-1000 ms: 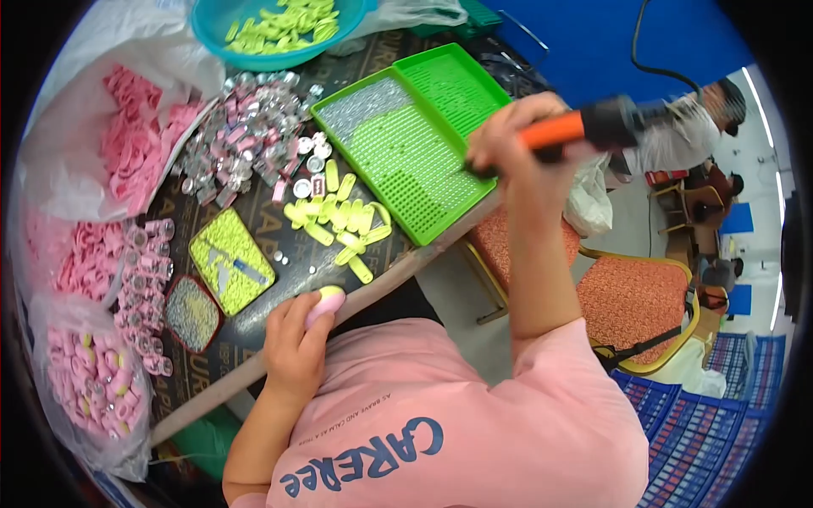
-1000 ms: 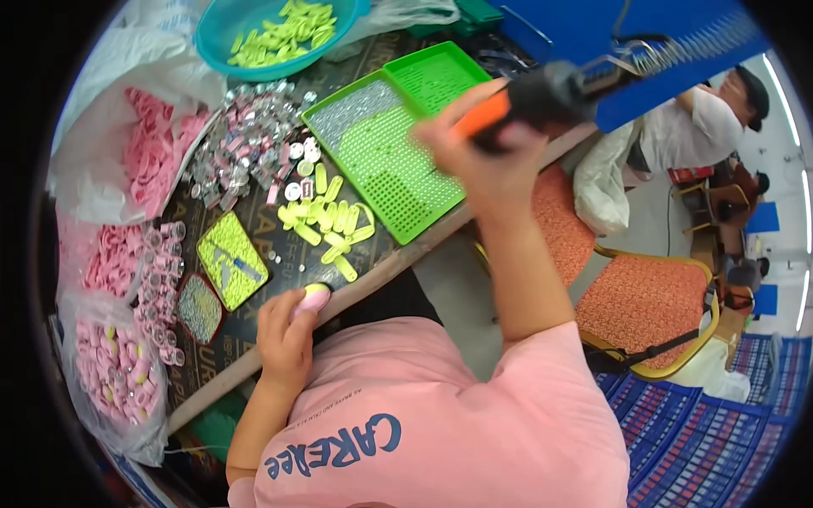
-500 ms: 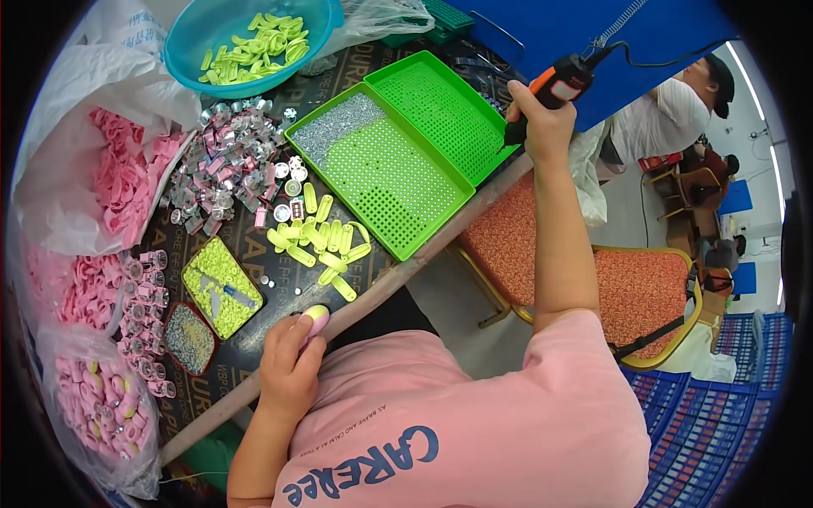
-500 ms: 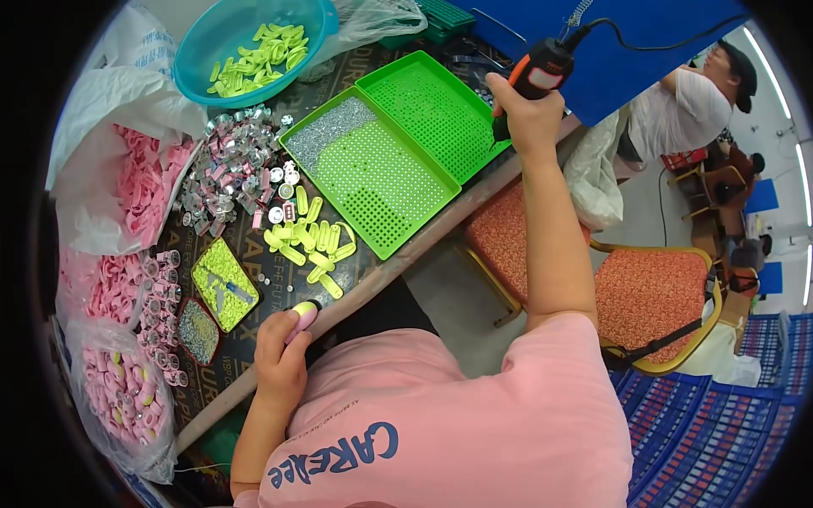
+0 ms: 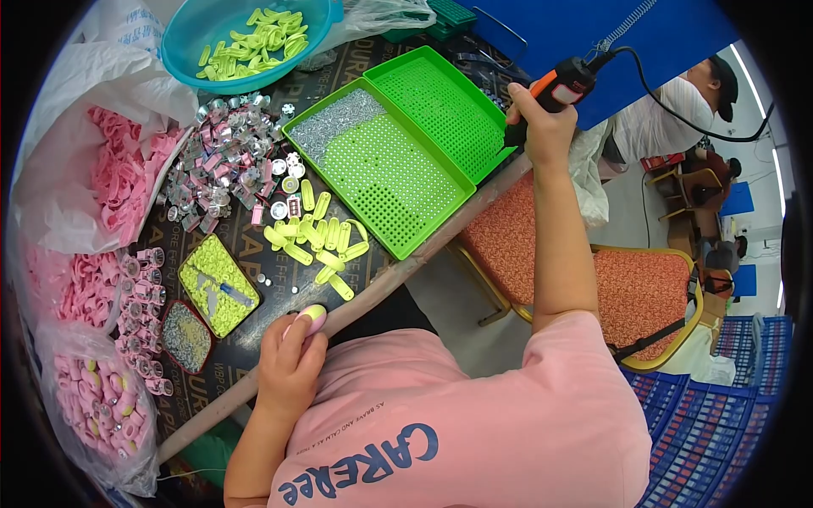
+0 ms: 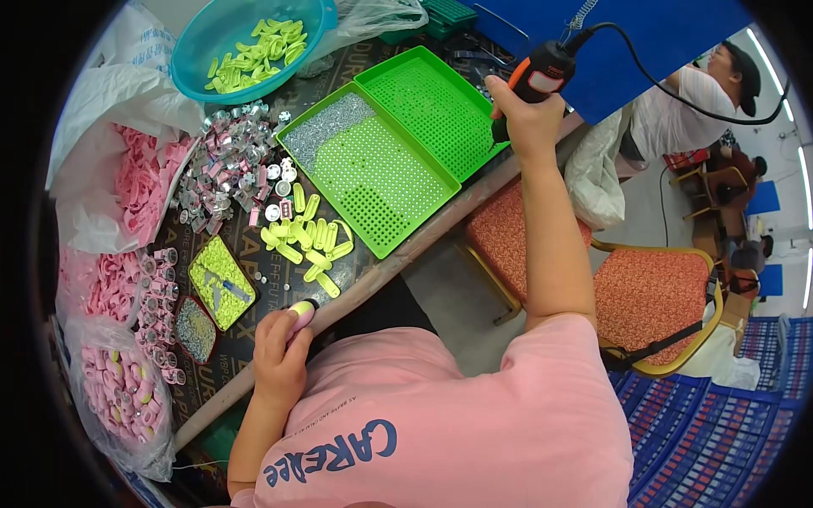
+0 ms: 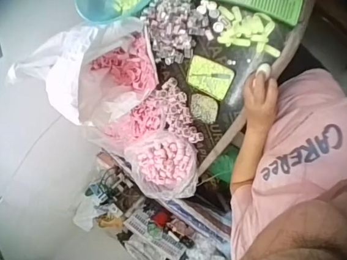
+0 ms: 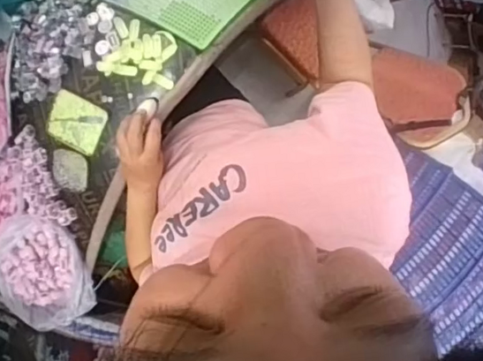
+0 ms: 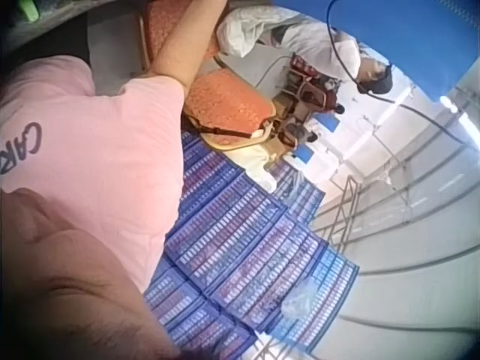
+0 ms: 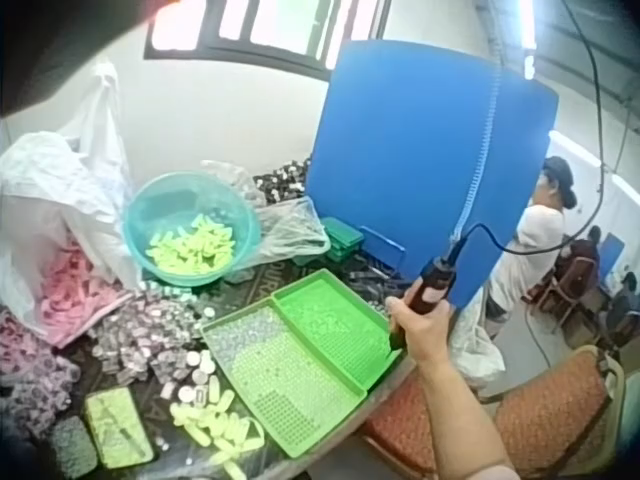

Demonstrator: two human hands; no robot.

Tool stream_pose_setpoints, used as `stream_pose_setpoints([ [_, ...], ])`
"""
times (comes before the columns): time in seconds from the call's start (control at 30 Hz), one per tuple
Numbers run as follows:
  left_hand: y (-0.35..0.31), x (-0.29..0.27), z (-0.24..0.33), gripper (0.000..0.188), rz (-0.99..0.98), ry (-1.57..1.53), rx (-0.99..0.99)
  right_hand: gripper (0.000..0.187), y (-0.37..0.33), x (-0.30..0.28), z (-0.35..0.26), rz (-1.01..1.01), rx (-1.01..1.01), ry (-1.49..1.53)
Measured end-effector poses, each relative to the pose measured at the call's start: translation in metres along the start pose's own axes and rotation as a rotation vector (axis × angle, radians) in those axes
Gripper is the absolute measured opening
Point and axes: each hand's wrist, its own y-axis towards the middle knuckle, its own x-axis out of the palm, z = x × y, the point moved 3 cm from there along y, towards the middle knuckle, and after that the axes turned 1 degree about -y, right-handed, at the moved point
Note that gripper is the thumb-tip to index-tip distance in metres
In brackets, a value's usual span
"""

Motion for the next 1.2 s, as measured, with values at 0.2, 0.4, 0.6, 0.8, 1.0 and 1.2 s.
stream_pose_setpoints([
  [0.2, 0.001, -0.004, 0.002, 0.031, -0.044, 0.008, -0.007, 0.021, 0.001, 0.000, -0.022, 0.066, -0.025, 0.177],
  [0.4, -0.005, 0.004, 0.000, 0.031, -0.025, 0.125, 0.124, 0.013, -0.017, 0.039, -0.076, -0.307, 0.096, 0.741],
  [0.6, -0.005, 0.014, -0.007, 0.033, 0.107, -0.045, -0.007, 0.019, -0.104, 0.136, -0.145, -0.734, 0.280, 1.029],
  [0.8, -0.012, 0.025, -0.011, 0.036, 0.245, 0.041, 0.023, 0.014, -0.170, 0.188, -0.168, -0.894, 0.230, 0.805],
  [1.0, -0.017, 0.018, -0.008, 0.035, 0.221, 0.056, 0.019, 0.016, -0.186, 0.197, -0.179, -0.929, 0.266, 0.590],
  [1.2, -0.014, 0.015, -0.007, 0.034, 0.233, 0.062, 0.039, 0.017, -0.191, 0.202, -0.178, -0.915, 0.268, 0.621],
])
